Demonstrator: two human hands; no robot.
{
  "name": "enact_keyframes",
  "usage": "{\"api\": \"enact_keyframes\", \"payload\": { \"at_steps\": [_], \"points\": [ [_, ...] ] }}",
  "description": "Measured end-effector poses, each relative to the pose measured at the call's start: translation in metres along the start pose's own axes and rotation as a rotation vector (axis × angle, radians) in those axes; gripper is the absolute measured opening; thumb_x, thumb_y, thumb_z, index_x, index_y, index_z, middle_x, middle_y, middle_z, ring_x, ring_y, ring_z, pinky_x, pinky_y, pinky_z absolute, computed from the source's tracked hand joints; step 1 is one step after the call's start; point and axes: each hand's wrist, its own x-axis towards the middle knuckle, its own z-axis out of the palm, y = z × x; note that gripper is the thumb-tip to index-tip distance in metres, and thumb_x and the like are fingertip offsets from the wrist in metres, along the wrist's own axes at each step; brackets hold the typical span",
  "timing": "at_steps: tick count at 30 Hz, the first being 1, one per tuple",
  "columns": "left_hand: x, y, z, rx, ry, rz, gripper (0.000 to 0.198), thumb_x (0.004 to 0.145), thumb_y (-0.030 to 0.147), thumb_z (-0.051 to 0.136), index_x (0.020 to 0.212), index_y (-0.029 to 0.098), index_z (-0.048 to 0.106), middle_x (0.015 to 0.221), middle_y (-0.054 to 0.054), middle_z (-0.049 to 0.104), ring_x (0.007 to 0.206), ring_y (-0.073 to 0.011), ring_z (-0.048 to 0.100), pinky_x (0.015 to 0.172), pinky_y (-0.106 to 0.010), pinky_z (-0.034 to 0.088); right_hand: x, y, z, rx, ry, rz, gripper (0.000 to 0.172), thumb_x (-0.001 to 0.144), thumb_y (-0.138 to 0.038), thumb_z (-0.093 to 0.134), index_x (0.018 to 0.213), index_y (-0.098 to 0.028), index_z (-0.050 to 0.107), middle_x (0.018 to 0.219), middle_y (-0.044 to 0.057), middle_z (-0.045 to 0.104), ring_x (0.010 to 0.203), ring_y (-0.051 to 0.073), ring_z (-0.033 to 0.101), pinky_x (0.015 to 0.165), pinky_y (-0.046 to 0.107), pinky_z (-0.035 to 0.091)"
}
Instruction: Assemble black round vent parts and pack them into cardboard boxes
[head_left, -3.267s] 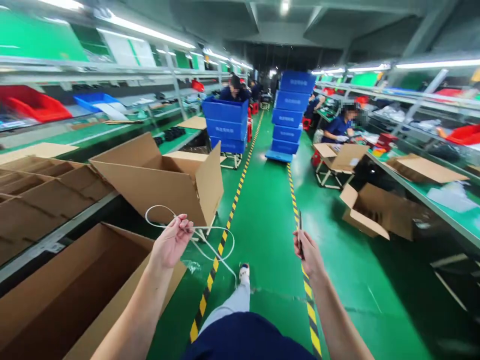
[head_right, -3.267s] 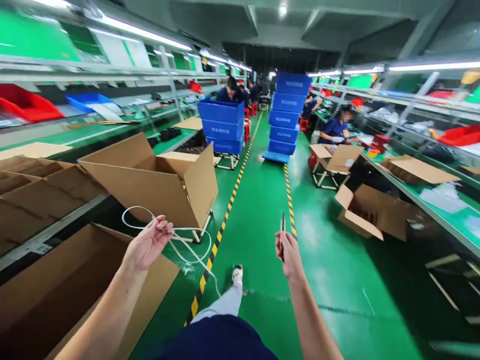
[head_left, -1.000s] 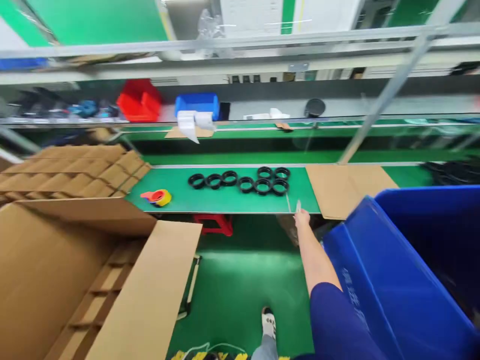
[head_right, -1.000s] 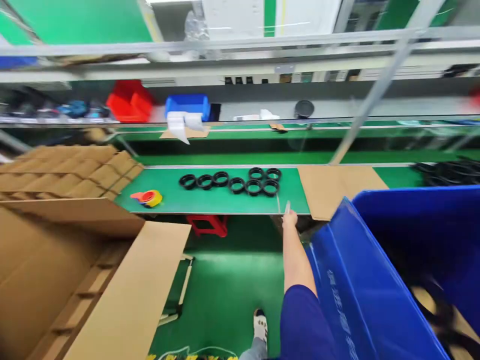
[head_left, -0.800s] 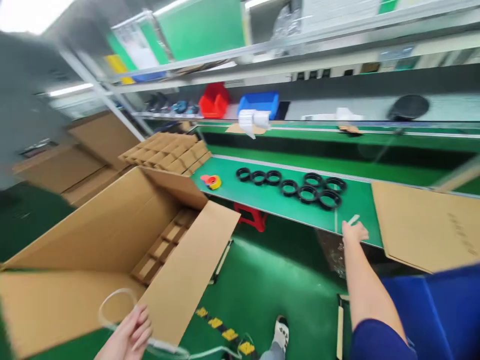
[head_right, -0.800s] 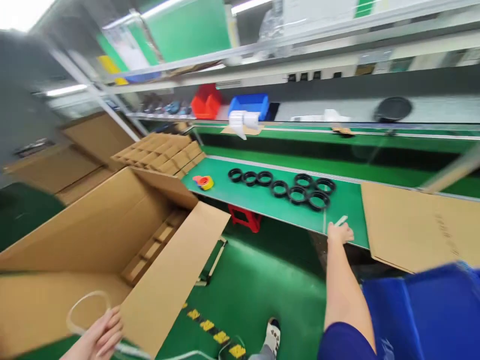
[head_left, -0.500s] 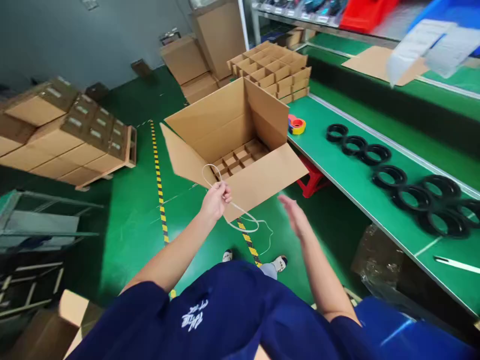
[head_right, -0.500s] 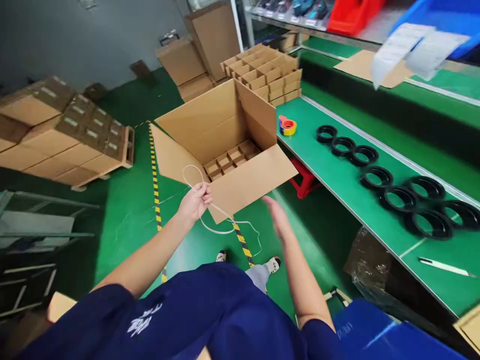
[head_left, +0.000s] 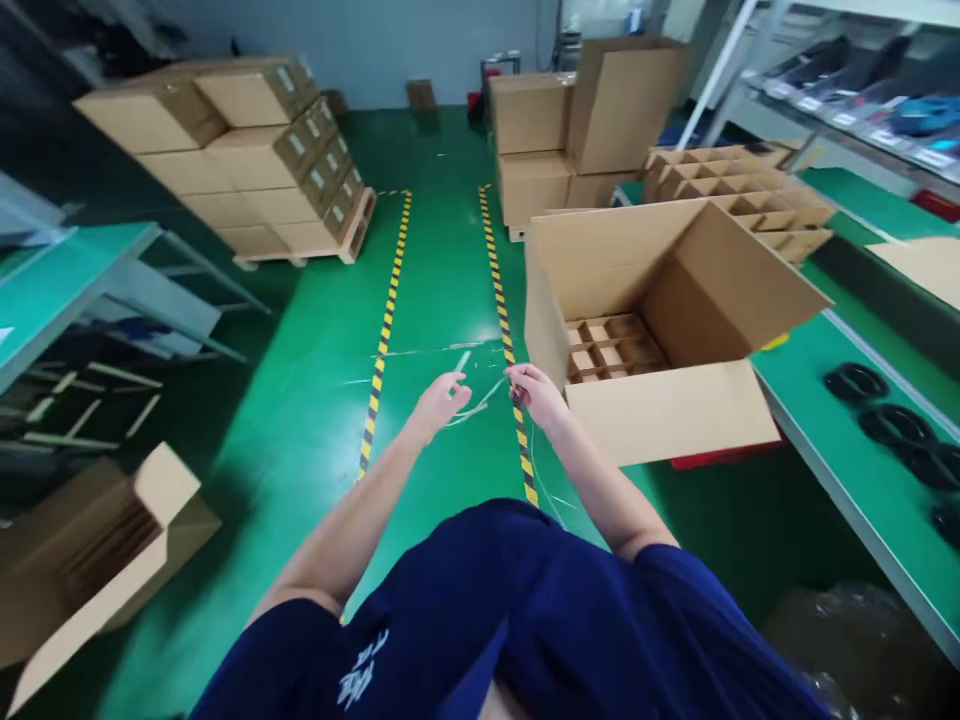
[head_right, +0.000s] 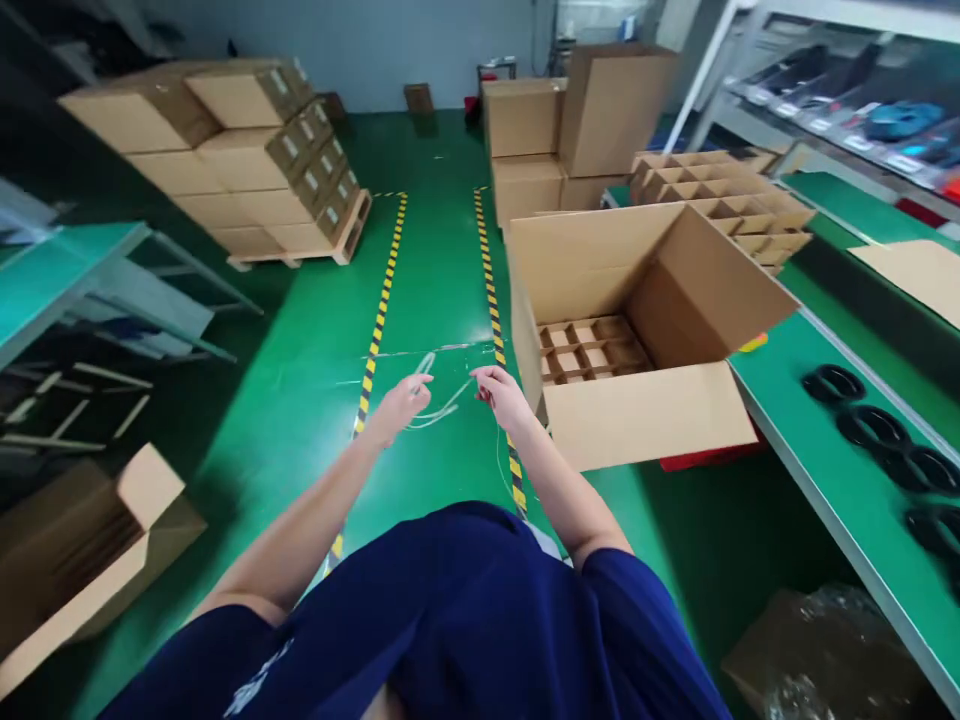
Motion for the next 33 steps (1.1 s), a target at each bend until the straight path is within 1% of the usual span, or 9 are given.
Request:
{"api": "enact_keyframes", "payload": {
  "at_steps": [4, 8, 12, 18, 23, 25, 29, 31, 33],
  "points": [
    [0.0, -0.016, -0.038, -0.053, -0.114, -0.073, 0.06, 0.046, 0.021, 0.098, 0.098, 0.015, 0.069, 0.073, 0.003, 0.059, 0.054, -0.007, 0.042, 0.049, -0.021, 0.029, 0.059, 0.025, 0.12, 0.087, -0.292, 0.024, 0.026, 0.067, -0.03, 0.08, 0.086, -0.018, 0.067, 0.062, -0.008, 0.05, 0.057, 0.007, 0.043, 0.062, 0.022, 0.047],
    [0.017, -0.022, -0.056, -0.213, -0.203, -0.144, 0.045, 0.051, 0.032, 0.098, 0.075, 0.013, 0.065, 0.06, 0.004, 0.052, 0.051, -0.0045, 0.031, 0.046, -0.022, 0.019, 0.085, 0.035, 0.18, -0.023, -0.547, 0.089, 0.024, 0.076, -0.029, 0.079, 0.091, -0.016, 0.067, 0.067, -0.006, 0.057, 0.062, 0.007, 0.05, 0.074, 0.025, 0.053],
    [0.052, -0.014, -0.087, -0.243, -0.11, -0.122, 0.034, 0.069, 0.038, 0.09, 0.072, 0.012, 0.069, 0.071, -0.005, 0.065, 0.057, -0.0074, 0.046, 0.049, -0.021, 0.031, 0.125, 0.012, 0.183, -0.165, -0.624, 0.08, 0.037, 0.076, -0.032, 0.083, 0.105, -0.016, 0.066, 0.089, 0.001, 0.069, 0.084, 0.013, 0.065, 0.088, 0.03, 0.055],
    [0.142, 0.034, -0.137, -0.461, 0.223, -0.006, 0.038, 0.088, 0.048, 0.074, 0.071, 0.016, 0.062, 0.051, 0.003, 0.049, 0.067, -0.0163, 0.065, 0.069, -0.028, 0.053, 0.197, 0.016, 0.17, -0.203, -0.349, -0.126, 0.049, 0.083, -0.055, 0.076, 0.115, -0.021, 0.066, 0.114, 0.003, 0.07, 0.106, 0.014, 0.062, 0.101, 0.03, 0.05],
    [0.237, 0.093, -0.152, -0.501, 0.357, 0.195, 0.035, 0.094, 0.044, 0.068, 0.075, 0.016, 0.058, 0.055, 0.005, 0.047, 0.049, -0.0068, 0.046, 0.051, -0.019, 0.04, 0.241, 0.063, 0.178, -0.183, -0.794, 0.251, 0.07, 0.074, -0.057, 0.082, 0.127, -0.018, 0.059, 0.101, 0.006, 0.074, 0.093, 0.019, 0.069, 0.093, 0.036, 0.052],
    [0.274, 0.118, -0.158, -0.52, 0.393, 0.157, 0.033, 0.098, 0.04, 0.061, 0.075, 0.016, 0.057, 0.055, 0.005, 0.046, 0.045, -0.0056, 0.041, 0.044, -0.018, 0.031, 0.274, 0.062, 0.176, -0.268, -0.87, 0.291, 0.06, 0.075, -0.047, 0.081, 0.122, -0.016, 0.059, 0.085, 0.004, 0.072, 0.078, 0.018, 0.068, 0.08, 0.033, 0.053],
    [0.328, 0.157, -0.176, -0.559, 0.418, -0.001, 0.037, 0.107, 0.03, 0.041, 0.076, 0.014, 0.055, 0.055, 0.007, 0.042, 0.036, -0.0021, 0.026, 0.037, -0.017, 0.022, 0.368, 0.03, 0.163, -0.557, -0.302, -0.009, 0.025, 0.078, -0.027, 0.074, 0.095, -0.017, 0.058, 0.067, -0.004, 0.058, 0.06, 0.011, 0.051, 0.062, 0.024, 0.043],
    [0.346, 0.167, -0.184, -0.579, 0.4, -0.07, 0.04, 0.109, 0.028, 0.035, 0.076, 0.013, 0.054, 0.054, 0.008, 0.041, 0.034, -0.001, 0.023, 0.036, -0.016, 0.021, 0.413, 0.015, 0.161, -0.606, -0.086, -0.177, 0.041, 0.068, -0.018, 0.081, 0.1, -0.019, 0.055, 0.069, -0.008, 0.053, 0.061, 0.009, 0.046, 0.061, 0.022, 0.038],
    [0.361, 0.17, -0.193, -0.582, 0.408, -0.113, 0.042, 0.109, 0.027, 0.032, 0.076, 0.013, 0.054, 0.053, 0.008, 0.041, 0.033, -0.001, 0.023, 0.035, -0.016, 0.02, 0.447, 0.005, 0.167, -0.548, -0.141, -0.162, 0.061, 0.061, -0.019, 0.086, 0.112, -0.021, 0.054, 0.071, -0.01, 0.05, 0.062, 0.008, 0.045, 0.059, 0.02, 0.036]
  ]
}}
